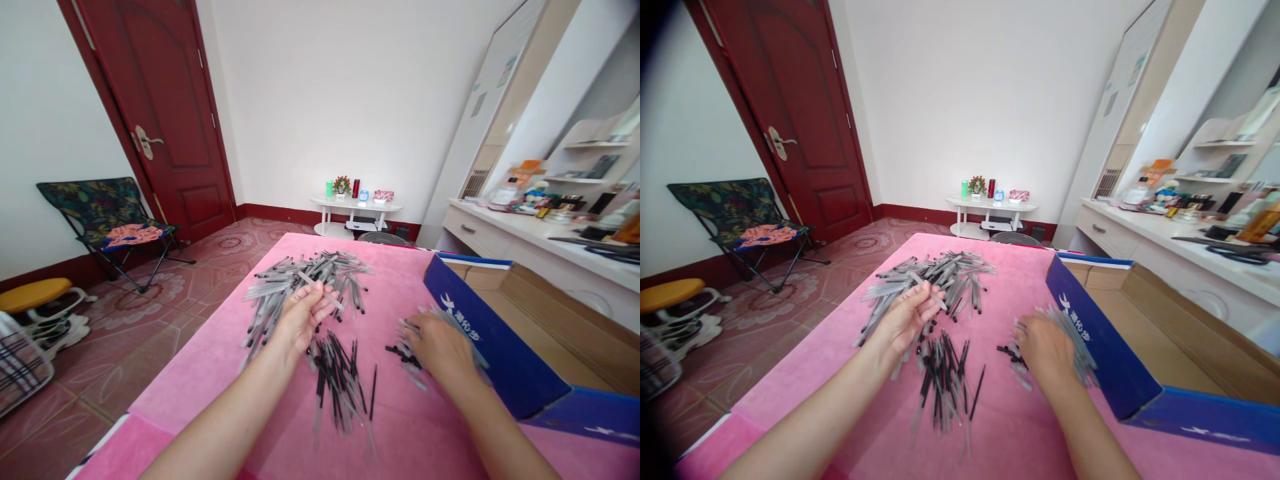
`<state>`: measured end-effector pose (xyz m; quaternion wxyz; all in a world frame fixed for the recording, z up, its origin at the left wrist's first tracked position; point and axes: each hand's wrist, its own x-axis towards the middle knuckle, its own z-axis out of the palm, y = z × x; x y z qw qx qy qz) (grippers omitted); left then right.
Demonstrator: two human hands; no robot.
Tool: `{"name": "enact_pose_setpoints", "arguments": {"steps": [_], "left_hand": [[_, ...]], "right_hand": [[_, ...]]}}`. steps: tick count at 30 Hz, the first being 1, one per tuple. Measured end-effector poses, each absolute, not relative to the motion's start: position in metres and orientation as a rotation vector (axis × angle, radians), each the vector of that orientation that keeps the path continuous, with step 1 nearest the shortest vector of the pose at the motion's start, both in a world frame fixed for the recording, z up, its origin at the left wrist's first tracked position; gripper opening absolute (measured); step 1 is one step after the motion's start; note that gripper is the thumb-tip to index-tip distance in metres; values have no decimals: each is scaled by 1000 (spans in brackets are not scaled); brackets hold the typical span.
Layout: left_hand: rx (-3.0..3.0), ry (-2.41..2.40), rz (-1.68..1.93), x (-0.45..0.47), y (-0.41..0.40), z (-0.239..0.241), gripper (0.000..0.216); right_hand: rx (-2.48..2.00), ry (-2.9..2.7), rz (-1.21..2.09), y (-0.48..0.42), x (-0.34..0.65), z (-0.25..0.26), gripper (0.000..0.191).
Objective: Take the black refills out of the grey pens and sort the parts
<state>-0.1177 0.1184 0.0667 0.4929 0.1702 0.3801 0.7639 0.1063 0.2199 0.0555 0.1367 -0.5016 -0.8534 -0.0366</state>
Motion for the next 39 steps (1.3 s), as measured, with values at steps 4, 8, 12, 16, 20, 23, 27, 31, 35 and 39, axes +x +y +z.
{"name": "enact_pose_setpoints", "arguments": {"steps": [4,8,12,16,20,23,27,31,35,39], "left_hand": [[474,972,1759,-101,117,60,21],[555,1053,1679,-87,113,56,30],[614,1122,1663,-77,112,51,34],[657,1144,1613,-73,113,47,37],[818,1314,1588,-86,118,49,41],[1044,1705,1648,-119,122,48,38],[1333,2557,1472,-170,121,40,17],[1405,2825,1180,-196,118,28,15],[1422,2865,1074,-198,119,22,17],[1405,2864,1092,-198,120,23,19]], "right_hand": [[-1325,-2394,-12,219,101,48,21],[-1023,-2247,742,198,80,58,31],[-776,-2160,1240,172,60,59,32],[-815,-2111,1219,161,54,55,28],[-887,-2018,1431,161,56,60,30],[-901,-1968,1499,162,56,64,31],[-905,-1954,1486,162,55,61,30],[-896,-1972,1476,161,52,55,28],[-886,-1986,1518,160,51,50,27],[-910,-1983,1544,161,51,49,25]]}}
